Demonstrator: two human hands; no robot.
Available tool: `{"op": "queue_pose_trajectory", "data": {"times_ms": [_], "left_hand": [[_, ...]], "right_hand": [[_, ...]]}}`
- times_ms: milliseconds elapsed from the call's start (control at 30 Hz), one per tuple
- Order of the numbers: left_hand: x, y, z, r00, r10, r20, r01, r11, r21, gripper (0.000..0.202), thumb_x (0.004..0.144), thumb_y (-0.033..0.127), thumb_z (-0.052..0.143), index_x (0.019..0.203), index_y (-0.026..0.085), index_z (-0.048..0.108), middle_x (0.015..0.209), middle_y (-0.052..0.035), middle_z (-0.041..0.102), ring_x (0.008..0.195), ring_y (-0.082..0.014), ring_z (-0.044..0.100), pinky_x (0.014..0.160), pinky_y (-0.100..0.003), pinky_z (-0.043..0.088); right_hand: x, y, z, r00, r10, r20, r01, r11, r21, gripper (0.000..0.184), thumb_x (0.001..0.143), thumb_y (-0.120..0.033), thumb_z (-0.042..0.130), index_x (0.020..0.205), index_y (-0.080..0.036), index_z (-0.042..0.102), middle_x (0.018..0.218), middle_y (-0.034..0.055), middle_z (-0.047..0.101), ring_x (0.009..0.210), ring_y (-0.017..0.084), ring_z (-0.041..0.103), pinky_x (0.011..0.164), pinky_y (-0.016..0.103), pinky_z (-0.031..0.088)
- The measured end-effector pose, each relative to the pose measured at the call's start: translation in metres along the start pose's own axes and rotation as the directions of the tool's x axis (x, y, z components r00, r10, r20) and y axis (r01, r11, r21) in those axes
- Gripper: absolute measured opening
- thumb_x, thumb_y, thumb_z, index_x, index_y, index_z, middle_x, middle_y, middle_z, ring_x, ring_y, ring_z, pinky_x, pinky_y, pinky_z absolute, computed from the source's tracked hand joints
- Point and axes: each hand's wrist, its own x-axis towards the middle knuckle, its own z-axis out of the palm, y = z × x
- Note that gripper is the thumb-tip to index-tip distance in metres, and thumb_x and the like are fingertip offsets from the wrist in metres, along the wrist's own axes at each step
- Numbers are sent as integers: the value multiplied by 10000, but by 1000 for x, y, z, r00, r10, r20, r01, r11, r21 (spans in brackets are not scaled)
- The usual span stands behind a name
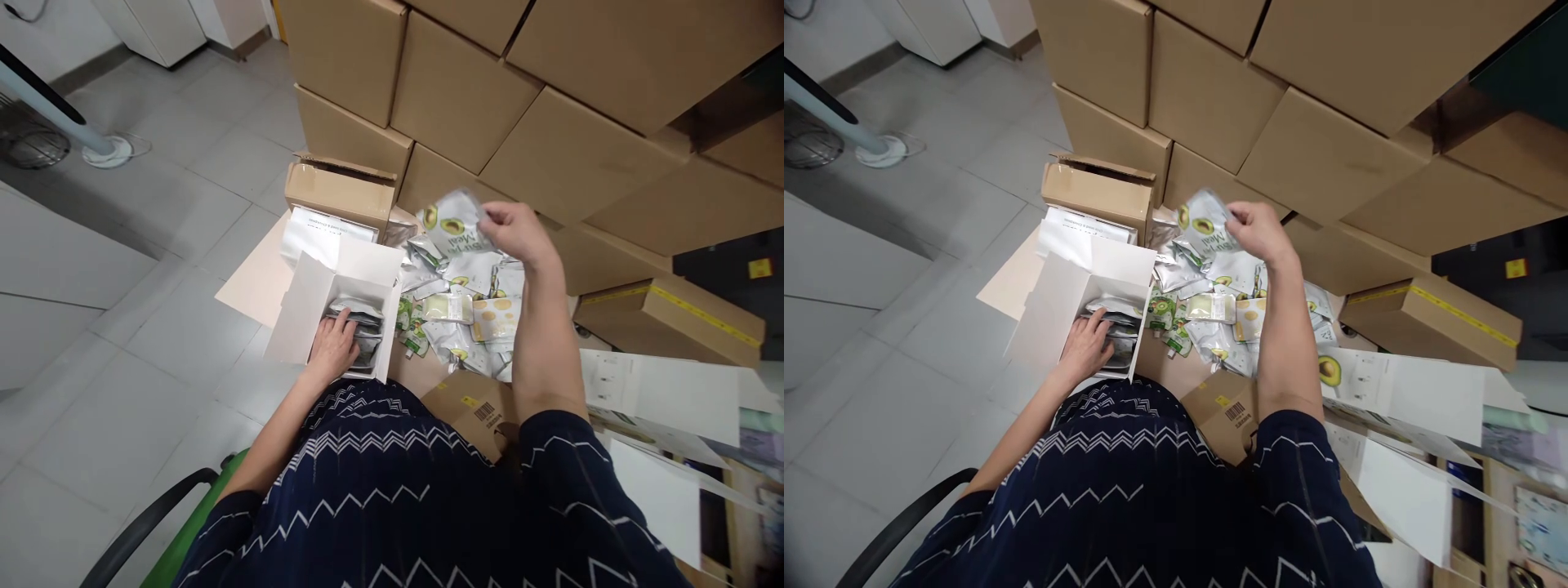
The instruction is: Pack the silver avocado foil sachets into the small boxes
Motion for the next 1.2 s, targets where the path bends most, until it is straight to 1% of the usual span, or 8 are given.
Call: {"op": "queue_pose_trajectory", "data": {"times_ms": [167, 333, 467, 667, 833, 967, 1100, 1200], "left_hand": [[0, 0, 1, 1000, 5, 3, -5, 999, 38, 339, 852, 212, 553, 1181, 163, 622, 1497, -173, 476, 1068, -335, 590, 1022, -517, 429], [0, -1, 2, 1000, -1, 4, 1, 1000, 18, 365, 848, 210, 555, 1204, 163, 621, 1508, -180, 466, 1087, -344, 588, 1024, -523, 431], [0, -1, 1, 1000, 11, 12, -11, 1000, 26, 392, 849, 202, 551, 1235, 162, 607, 1496, -181, 474, 1107, -343, 594, 1028, -521, 444], [-6, -6, -2, 1000, -6, -21, 3, 993, -114, 415, 782, 63, 509, 1187, 119, 581, 1543, -232, 379, 1299, -355, 532, 1090, -532, 453], [-14, -11, -3, 994, -105, 7, 104, 966, -237, 416, 844, 27, 424, 1215, 165, 550, 1579, -191, 340, 1388, -308, 487, 1044, -478, 534], [-18, -15, 2, 999, -38, 22, 42, 978, -207, 479, 850, 77, 561, 1311, 202, 517, 1625, -188, 268, 1472, -359, 370, 1126, -554, 456], [-12, -17, 6, 1000, -13, -2, 12, 983, -184, 615, 820, 170, 706, 1388, 192, 470, 1661, -213, 162, 1527, -417, 228, 1168, -598, 388], [-1, -15, 5, 999, -42, -7, 41, 990, -134, 518, 861, 125, 626, 1361, 145, 491, 1646, -242, 199, 1516, -417, 259, 1148, -599, 412]], "right_hand": [[-42, -87, -3, 944, -327, -47, 331, 929, 165, 342, 938, -269, 495, 1202, -166, 687, 938, 30, 696, 793, 138, 646, 680, 243, 483], [-65, -129, 55, 845, -442, 299, 477, 878, -48, 379, 955, -131, 427, 1218, -190, 694, 1055, 46, 737, 945, 174, 670, 811, 266, 480], [-66, -133, 112, 790, -292, 539, 511, 800, -316, 397, 915, -54, 462, 1229, -160, 680, 1124, 132, 740, 1029, 242, 683, 829, 289, 467], [-56, -126, 166, 737, -138, 662, 515, 749, -417, 312, 959, -124, 469, 1158, -115, 709, 1130, 207, 730, 1076, 287, 700, 834, 313, 520], [-45, -125, 183, 718, -9, 696, 479, 732, -484, 336, 932, -64, 467, 1137, -53, 733, 1158, 251, 715, 1137, 320, 687, 891, 383, 559], [-44, -128, 186, 712, 9, 702, 475, 730, -491, 353, 942, -60, 453, 1158, -28, 730, 1186, 263, 704, 1175, 325, 669, 931, 396, 555], [-45, -128, 184, 644, 27, 765, 511, 729, -455, 351, 947, -77, 469, 1183, -52, 727, 1198, 226, 714, 1162, 322, 673, 929, 405, 554], [-42, -123, 186, 612, 17, 791, 529, 735, -425, 316, 928, -91, 514, 1149, -68, 739, 1123, 201, 744, 1087, 305, 702, 886, 382, 563]]}}
